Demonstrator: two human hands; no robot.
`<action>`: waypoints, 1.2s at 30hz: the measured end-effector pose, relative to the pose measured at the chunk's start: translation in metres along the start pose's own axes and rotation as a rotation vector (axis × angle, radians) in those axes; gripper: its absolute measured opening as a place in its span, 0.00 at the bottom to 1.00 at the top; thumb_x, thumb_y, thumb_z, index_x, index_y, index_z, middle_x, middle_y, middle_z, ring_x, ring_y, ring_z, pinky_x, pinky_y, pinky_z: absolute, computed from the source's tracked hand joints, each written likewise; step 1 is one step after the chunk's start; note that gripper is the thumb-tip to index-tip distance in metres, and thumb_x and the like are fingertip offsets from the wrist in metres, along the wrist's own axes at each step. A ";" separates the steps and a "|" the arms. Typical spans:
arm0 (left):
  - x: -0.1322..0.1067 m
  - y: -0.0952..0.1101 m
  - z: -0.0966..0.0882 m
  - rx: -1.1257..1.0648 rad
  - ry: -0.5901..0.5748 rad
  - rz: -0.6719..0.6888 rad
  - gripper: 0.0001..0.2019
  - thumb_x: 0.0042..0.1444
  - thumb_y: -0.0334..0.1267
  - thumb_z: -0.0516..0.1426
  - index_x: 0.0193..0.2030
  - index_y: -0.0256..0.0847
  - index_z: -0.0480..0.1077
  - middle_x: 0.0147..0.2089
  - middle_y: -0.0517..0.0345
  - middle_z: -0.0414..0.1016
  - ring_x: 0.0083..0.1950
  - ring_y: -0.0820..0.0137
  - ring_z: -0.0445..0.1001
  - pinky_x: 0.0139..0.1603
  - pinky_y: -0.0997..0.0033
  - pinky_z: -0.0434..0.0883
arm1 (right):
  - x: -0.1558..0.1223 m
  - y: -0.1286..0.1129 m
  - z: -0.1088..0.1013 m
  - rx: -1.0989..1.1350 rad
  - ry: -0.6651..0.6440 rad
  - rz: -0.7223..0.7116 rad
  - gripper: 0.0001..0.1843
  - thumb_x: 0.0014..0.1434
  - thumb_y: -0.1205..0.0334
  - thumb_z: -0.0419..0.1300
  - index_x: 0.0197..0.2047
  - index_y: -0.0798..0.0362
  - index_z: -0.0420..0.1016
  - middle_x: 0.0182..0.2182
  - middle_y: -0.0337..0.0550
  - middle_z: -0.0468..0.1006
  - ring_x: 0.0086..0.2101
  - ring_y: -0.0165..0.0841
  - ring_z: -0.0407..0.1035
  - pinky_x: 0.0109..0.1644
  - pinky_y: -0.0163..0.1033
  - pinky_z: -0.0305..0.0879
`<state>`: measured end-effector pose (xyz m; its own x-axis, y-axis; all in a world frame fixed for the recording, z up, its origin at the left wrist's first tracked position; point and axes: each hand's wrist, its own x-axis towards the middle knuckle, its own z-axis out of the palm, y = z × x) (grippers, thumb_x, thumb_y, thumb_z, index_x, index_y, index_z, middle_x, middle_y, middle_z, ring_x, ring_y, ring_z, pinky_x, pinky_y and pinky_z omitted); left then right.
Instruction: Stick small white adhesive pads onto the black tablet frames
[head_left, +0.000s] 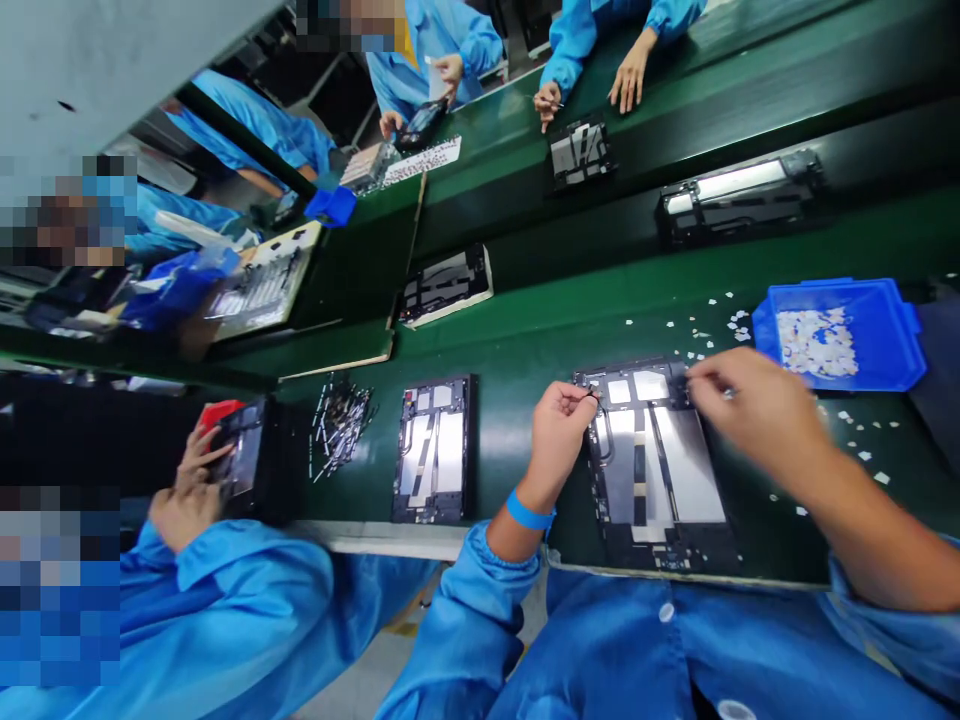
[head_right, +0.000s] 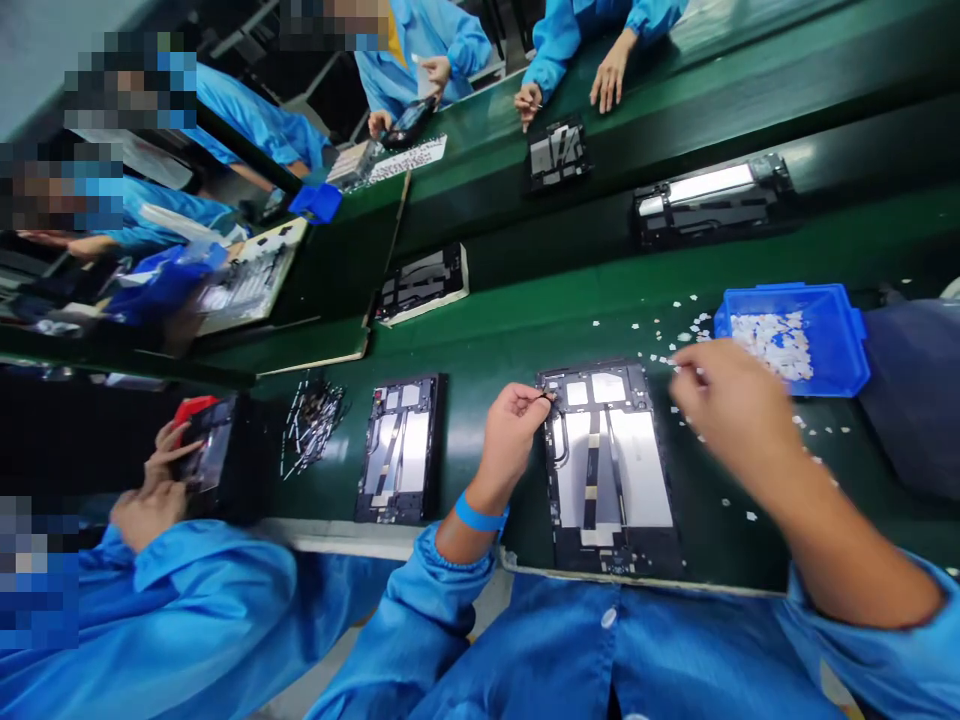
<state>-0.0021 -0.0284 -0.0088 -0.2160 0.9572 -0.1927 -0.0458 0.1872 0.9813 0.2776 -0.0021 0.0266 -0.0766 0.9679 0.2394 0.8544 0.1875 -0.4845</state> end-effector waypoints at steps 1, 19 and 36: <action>-0.001 -0.001 0.001 0.006 0.010 0.011 0.10 0.52 0.39 0.67 0.36 0.41 0.71 0.34 0.59 0.77 0.37 0.72 0.75 0.40 0.72 0.69 | -0.002 -0.020 0.014 0.100 -0.049 -0.079 0.10 0.66 0.63 0.56 0.40 0.50 0.80 0.40 0.49 0.83 0.42 0.43 0.76 0.45 0.45 0.67; -0.009 -0.002 0.003 0.133 0.056 0.108 0.04 0.55 0.35 0.64 0.35 0.40 0.73 0.35 0.59 0.78 0.36 0.71 0.76 0.40 0.71 0.71 | 0.004 -0.094 0.083 0.290 -0.212 -0.123 0.11 0.61 0.65 0.56 0.30 0.50 0.76 0.30 0.44 0.79 0.34 0.37 0.72 0.38 0.39 0.59; -0.012 0.009 -0.009 0.180 -0.016 0.088 0.05 0.57 0.37 0.64 0.39 0.39 0.75 0.34 0.59 0.78 0.34 0.72 0.73 0.38 0.72 0.69 | -0.002 0.071 -0.032 -0.286 0.040 0.380 0.14 0.63 0.48 0.56 0.28 0.43 0.70 0.21 0.42 0.66 0.22 0.38 0.55 0.31 0.45 0.48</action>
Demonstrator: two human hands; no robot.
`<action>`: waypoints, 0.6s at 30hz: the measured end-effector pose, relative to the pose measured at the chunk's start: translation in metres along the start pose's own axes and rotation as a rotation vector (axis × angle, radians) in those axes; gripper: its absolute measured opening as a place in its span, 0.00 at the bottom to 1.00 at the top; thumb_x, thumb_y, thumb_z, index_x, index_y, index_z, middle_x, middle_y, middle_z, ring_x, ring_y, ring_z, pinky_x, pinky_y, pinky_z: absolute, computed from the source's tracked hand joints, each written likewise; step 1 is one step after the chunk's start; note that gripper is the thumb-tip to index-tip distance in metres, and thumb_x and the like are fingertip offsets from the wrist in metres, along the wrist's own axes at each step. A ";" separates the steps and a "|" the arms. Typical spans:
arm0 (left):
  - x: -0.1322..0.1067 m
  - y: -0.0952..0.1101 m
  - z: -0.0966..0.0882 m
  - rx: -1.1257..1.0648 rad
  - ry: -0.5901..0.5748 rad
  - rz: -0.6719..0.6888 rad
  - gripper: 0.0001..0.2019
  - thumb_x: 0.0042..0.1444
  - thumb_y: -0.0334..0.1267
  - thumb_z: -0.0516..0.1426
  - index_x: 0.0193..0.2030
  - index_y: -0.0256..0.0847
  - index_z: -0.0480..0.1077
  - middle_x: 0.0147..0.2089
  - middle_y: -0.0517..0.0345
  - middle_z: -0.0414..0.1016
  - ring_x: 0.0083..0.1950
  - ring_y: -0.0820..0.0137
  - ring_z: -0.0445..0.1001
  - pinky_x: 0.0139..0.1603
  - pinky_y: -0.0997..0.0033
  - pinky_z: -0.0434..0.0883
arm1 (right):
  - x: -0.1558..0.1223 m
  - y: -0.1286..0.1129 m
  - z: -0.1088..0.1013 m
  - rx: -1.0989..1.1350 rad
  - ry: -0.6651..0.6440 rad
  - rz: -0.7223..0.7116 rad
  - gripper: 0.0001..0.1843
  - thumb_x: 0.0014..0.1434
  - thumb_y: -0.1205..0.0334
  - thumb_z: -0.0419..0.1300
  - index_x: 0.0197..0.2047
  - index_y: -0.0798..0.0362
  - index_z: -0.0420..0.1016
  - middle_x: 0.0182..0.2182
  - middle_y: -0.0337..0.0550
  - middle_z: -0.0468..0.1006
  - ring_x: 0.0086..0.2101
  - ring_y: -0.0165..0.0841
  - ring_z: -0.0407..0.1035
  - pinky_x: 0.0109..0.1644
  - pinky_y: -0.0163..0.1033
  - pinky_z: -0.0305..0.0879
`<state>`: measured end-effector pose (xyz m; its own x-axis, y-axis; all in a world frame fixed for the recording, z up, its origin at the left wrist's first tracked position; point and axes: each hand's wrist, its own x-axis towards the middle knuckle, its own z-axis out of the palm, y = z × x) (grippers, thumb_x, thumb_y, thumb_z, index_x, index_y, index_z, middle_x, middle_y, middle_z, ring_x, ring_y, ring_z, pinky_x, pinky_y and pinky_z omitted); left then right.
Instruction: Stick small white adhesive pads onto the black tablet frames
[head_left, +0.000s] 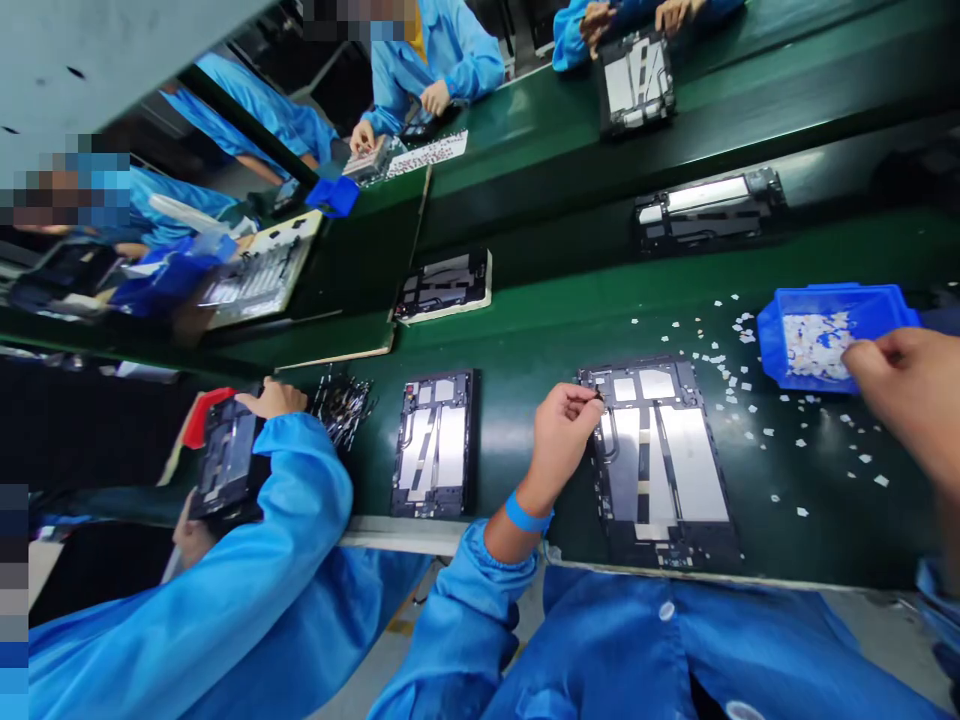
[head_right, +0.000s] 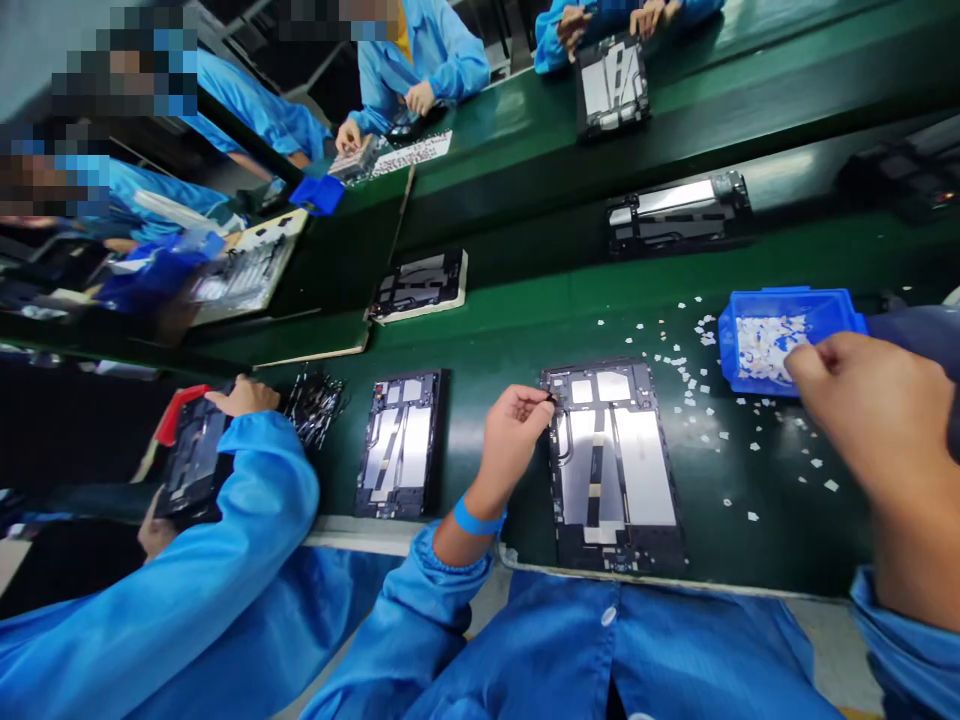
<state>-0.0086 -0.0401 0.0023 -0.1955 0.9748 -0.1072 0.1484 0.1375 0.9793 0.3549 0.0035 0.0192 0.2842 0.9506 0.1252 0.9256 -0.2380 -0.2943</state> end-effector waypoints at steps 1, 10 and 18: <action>-0.001 0.002 -0.006 0.093 -0.007 0.048 0.05 0.58 0.36 0.63 0.40 0.40 0.76 0.35 0.58 0.79 0.35 0.72 0.74 0.38 0.72 0.69 | -0.001 -0.001 -0.001 0.028 -0.027 -0.031 0.13 0.64 0.48 0.55 0.31 0.42 0.72 0.23 0.43 0.69 0.23 0.39 0.58 0.31 0.46 0.51; 0.017 0.003 -0.038 0.951 -0.171 0.579 0.12 0.70 0.33 0.56 0.56 0.40 0.77 0.50 0.50 0.82 0.52 0.61 0.77 0.55 0.59 0.71 | -0.020 -0.173 0.033 0.364 -0.487 -0.367 0.13 0.62 0.55 0.58 0.34 0.48 0.82 0.32 0.41 0.83 0.34 0.37 0.74 0.37 0.40 0.60; 0.024 0.003 -0.030 1.100 -0.240 0.609 0.15 0.73 0.37 0.53 0.61 0.42 0.76 0.54 0.50 0.81 0.52 0.61 0.75 0.52 0.60 0.70 | -0.012 -0.203 0.051 0.156 -0.558 -0.369 0.14 0.59 0.57 0.58 0.25 0.50 0.78 0.24 0.43 0.78 0.26 0.35 0.67 0.30 0.40 0.51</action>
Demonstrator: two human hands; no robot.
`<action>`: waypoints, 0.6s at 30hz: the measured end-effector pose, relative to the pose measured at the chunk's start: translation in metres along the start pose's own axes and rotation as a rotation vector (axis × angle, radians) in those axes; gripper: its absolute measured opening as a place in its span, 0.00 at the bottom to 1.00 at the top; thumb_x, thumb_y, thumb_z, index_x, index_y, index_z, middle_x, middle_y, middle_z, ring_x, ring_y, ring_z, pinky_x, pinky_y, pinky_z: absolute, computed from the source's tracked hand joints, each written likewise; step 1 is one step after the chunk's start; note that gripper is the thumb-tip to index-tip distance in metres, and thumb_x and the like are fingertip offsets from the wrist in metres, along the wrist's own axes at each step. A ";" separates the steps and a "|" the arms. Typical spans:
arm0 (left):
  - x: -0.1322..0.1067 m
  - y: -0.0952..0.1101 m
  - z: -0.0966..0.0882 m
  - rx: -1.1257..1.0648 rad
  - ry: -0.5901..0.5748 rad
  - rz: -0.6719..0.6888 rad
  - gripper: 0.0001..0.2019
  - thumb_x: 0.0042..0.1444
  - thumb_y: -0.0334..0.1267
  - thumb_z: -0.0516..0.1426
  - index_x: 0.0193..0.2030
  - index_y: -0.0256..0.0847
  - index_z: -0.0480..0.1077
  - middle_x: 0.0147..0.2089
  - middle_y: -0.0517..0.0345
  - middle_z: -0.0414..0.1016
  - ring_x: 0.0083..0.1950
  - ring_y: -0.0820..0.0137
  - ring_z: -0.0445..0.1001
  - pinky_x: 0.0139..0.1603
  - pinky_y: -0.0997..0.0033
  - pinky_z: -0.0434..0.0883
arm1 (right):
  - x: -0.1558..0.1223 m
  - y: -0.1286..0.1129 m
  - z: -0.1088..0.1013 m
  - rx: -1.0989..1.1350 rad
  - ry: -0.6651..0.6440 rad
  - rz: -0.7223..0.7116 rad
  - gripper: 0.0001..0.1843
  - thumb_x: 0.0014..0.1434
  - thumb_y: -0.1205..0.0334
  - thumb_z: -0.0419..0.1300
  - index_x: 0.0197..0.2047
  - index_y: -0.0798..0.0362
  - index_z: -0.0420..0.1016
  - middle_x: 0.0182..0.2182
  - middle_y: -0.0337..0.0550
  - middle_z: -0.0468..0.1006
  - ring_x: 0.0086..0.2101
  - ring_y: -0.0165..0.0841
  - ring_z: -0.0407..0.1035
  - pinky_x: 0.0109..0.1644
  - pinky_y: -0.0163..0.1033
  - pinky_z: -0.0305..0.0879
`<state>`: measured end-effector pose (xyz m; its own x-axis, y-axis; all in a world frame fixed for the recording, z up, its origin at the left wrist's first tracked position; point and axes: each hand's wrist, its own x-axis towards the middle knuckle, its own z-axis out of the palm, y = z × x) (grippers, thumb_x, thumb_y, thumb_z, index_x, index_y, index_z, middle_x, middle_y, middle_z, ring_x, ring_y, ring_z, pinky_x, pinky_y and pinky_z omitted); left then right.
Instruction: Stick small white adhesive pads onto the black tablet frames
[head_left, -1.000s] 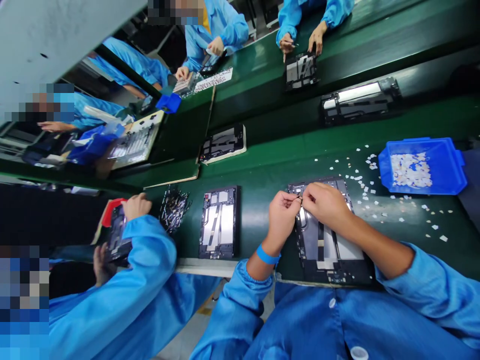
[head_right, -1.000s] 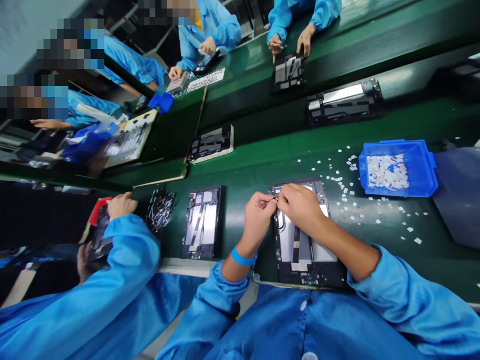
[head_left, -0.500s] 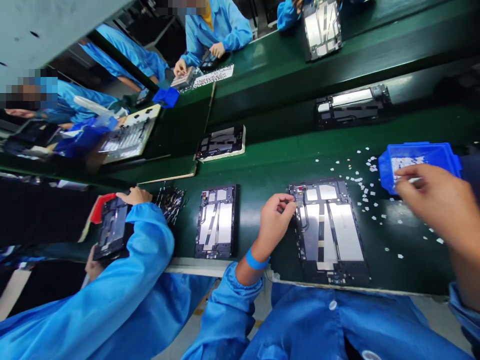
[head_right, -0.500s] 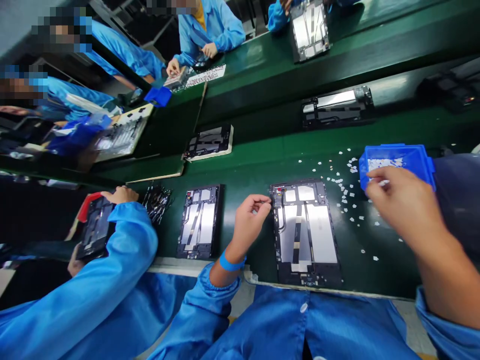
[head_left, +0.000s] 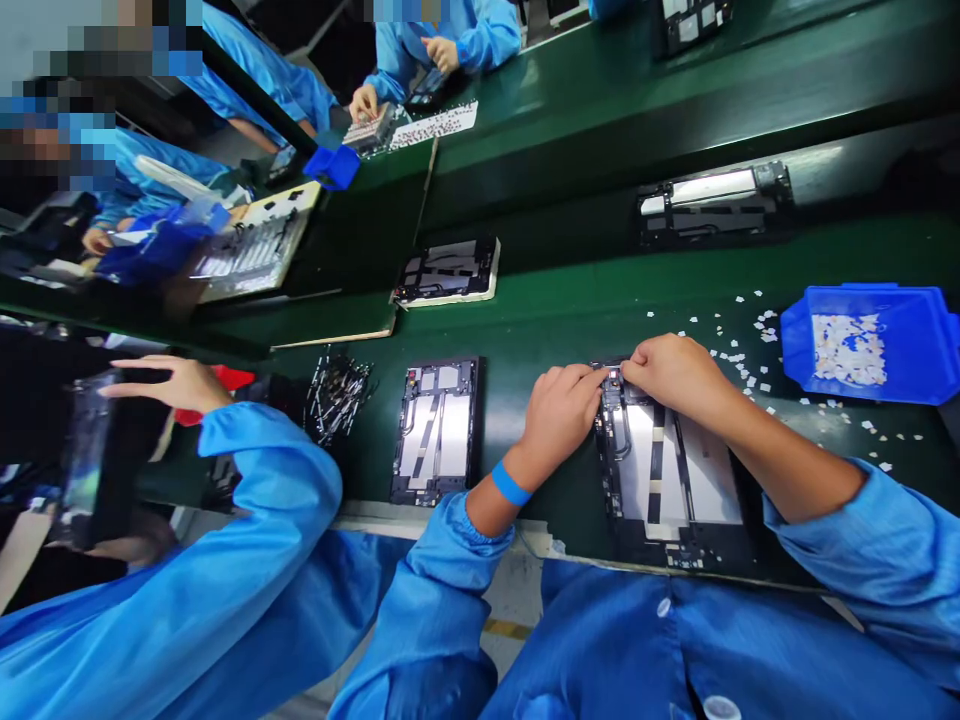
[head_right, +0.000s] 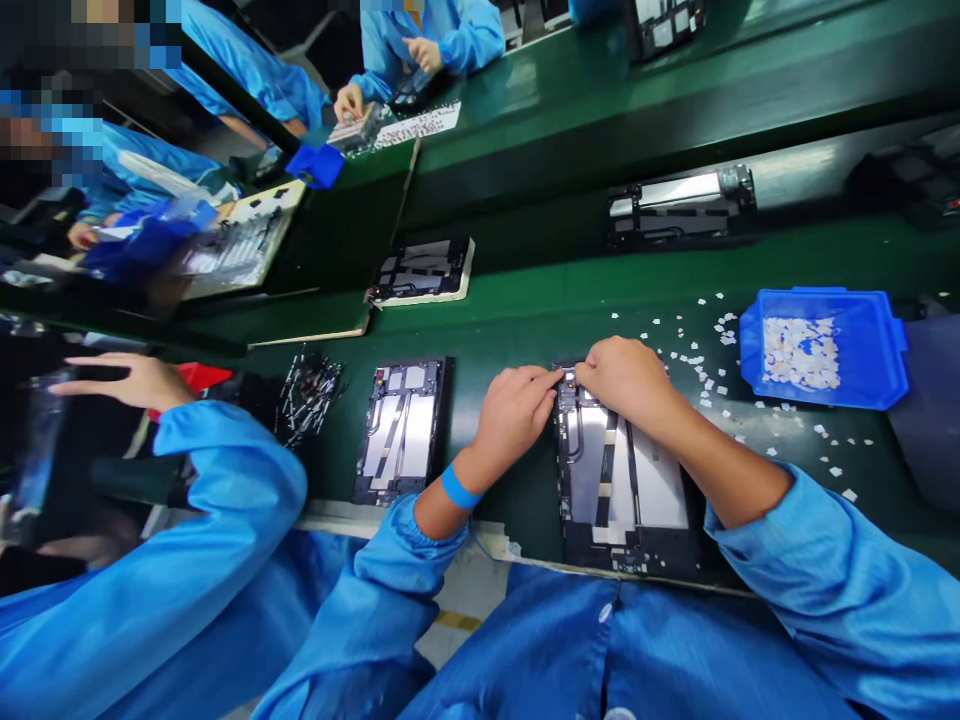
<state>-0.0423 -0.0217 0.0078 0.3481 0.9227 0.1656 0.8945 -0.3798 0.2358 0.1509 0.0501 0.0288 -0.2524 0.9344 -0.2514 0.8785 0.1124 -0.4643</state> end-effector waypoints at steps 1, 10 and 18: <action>0.000 -0.001 0.001 -0.004 0.002 0.000 0.16 0.73 0.37 0.53 0.61 0.42 0.76 0.54 0.50 0.81 0.52 0.61 0.75 0.52 0.60 0.70 | 0.000 -0.001 0.000 -0.003 -0.005 0.005 0.14 0.59 0.57 0.57 0.25 0.49 0.78 0.24 0.43 0.78 0.26 0.35 0.67 0.30 0.40 0.51; -0.001 -0.003 0.004 0.086 -0.009 0.055 0.17 0.74 0.38 0.52 0.64 0.50 0.74 0.54 0.53 0.81 0.49 0.62 0.73 0.47 0.61 0.66 | 0.002 -0.002 0.003 -0.064 -0.010 0.027 0.15 0.59 0.55 0.56 0.29 0.48 0.81 0.25 0.44 0.80 0.29 0.38 0.70 0.30 0.41 0.52; 0.004 -0.005 0.001 0.107 -0.105 0.073 0.18 0.74 0.37 0.51 0.65 0.52 0.73 0.56 0.53 0.78 0.50 0.61 0.71 0.45 0.61 0.64 | -0.001 0.003 0.005 -0.097 -0.003 -0.054 0.16 0.63 0.56 0.55 0.34 0.50 0.83 0.30 0.46 0.82 0.32 0.39 0.73 0.33 0.41 0.54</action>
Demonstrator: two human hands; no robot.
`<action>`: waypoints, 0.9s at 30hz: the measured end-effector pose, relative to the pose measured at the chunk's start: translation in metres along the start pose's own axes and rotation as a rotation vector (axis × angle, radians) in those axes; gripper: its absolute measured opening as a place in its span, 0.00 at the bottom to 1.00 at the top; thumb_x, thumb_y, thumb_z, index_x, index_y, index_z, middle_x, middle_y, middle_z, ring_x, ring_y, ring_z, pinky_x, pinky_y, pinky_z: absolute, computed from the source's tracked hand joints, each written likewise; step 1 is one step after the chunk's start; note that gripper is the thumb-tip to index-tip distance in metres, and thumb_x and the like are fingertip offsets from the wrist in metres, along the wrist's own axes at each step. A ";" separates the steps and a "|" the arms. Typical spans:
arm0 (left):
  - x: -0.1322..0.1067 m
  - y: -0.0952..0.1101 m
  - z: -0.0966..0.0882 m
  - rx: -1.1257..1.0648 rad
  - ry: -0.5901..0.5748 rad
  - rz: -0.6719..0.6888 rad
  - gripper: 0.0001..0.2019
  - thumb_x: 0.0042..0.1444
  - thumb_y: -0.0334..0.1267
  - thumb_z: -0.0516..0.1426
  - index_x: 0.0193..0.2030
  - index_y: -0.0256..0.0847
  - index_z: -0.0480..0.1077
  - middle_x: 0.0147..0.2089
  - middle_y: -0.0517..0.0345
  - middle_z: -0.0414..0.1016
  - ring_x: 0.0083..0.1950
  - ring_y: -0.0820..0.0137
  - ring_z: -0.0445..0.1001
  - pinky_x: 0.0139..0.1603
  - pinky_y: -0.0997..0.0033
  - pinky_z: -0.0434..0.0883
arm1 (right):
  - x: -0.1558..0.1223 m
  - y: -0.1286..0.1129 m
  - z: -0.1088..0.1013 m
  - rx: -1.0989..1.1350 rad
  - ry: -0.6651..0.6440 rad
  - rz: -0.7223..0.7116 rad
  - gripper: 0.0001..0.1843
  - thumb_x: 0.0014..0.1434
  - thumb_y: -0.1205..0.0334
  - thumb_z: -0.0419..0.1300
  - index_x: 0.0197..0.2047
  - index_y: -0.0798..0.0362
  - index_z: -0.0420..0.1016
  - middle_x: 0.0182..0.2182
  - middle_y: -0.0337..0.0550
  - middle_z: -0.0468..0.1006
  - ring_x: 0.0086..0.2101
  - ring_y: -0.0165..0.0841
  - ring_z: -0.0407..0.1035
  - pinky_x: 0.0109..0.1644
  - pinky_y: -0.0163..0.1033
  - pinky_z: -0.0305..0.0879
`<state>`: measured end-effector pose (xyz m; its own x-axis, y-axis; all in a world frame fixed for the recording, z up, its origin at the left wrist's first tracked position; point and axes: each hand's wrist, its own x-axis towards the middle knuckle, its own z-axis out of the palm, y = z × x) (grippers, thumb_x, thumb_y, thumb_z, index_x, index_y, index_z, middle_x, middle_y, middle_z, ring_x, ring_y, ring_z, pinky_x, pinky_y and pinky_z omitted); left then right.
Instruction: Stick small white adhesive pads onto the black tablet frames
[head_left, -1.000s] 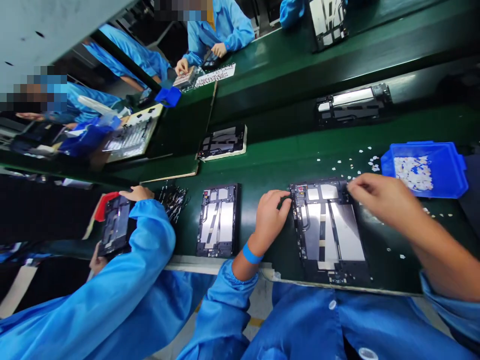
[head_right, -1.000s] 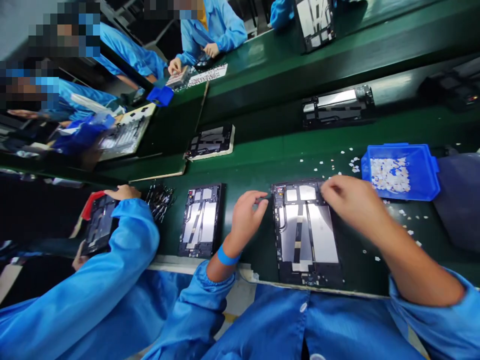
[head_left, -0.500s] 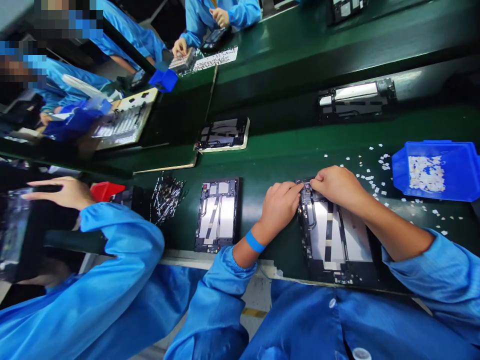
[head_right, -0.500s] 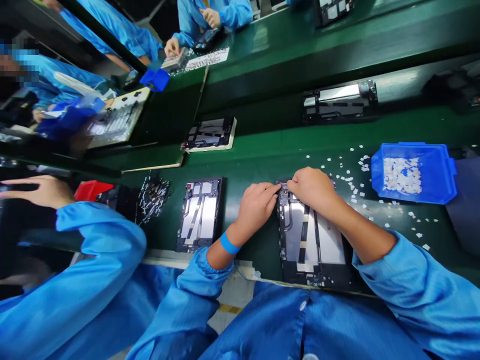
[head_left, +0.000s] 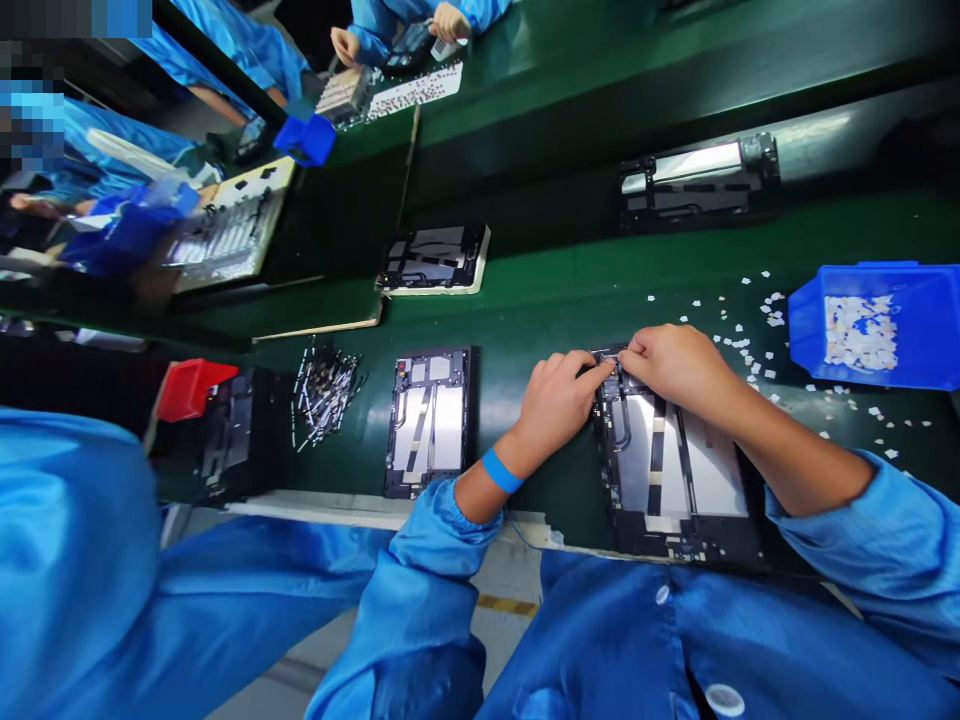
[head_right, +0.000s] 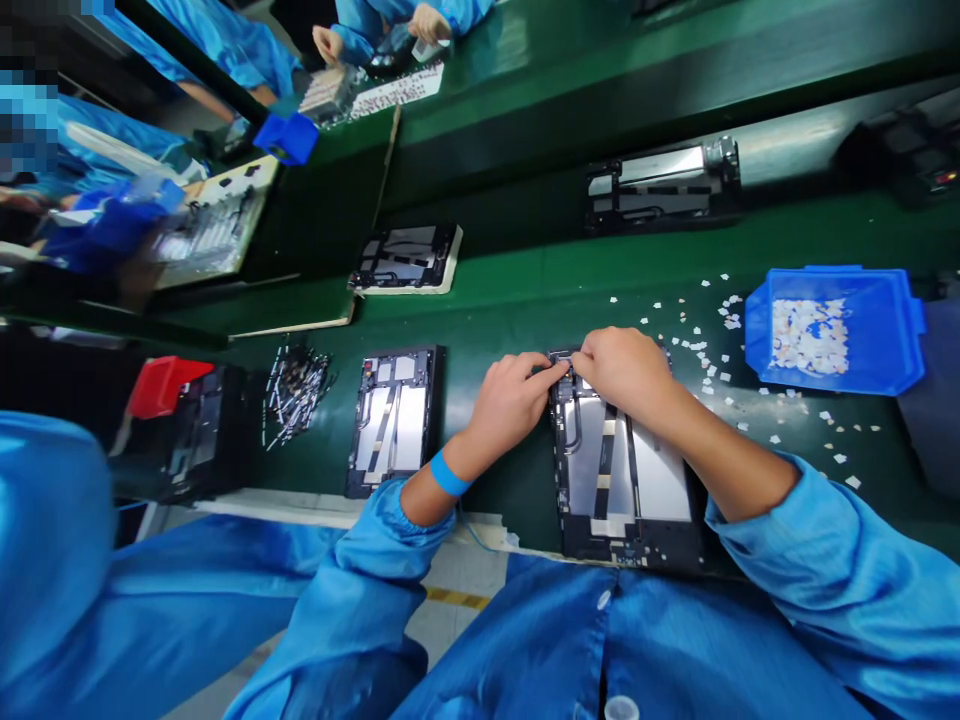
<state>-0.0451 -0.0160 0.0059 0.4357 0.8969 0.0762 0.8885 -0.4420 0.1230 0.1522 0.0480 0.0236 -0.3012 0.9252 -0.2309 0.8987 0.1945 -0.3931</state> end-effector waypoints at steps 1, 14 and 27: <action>0.001 -0.001 -0.001 -0.013 -0.014 0.003 0.19 0.74 0.36 0.51 0.66 0.52 0.73 0.57 0.52 0.78 0.50 0.61 0.71 0.46 0.61 0.64 | -0.003 0.003 0.002 0.016 0.027 -0.025 0.15 0.64 0.57 0.55 0.35 0.51 0.83 0.31 0.46 0.82 0.33 0.39 0.73 0.34 0.41 0.56; 0.012 -0.017 -0.017 -0.091 -0.117 0.041 0.21 0.72 0.33 0.51 0.64 0.54 0.75 0.53 0.51 0.75 0.50 0.62 0.70 0.50 0.61 0.66 | -0.036 0.036 0.019 -0.337 0.166 -0.679 0.26 0.65 0.75 0.55 0.62 0.50 0.76 0.42 0.52 0.77 0.40 0.41 0.64 0.37 0.41 0.57; -0.014 -0.012 -0.020 -0.031 -0.019 0.041 0.25 0.68 0.32 0.49 0.70 0.42 0.68 0.57 0.45 0.78 0.54 0.57 0.75 0.55 0.57 0.72 | -0.183 0.109 0.012 0.899 0.401 0.191 0.12 0.66 0.50 0.62 0.44 0.48 0.80 0.33 0.43 0.81 0.32 0.36 0.75 0.35 0.40 0.70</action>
<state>-0.0647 -0.0231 0.0231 0.4741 0.8782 0.0627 0.8654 -0.4779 0.1508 0.3019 -0.1039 0.0125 0.1016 0.9889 -0.1087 0.2959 -0.1343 -0.9457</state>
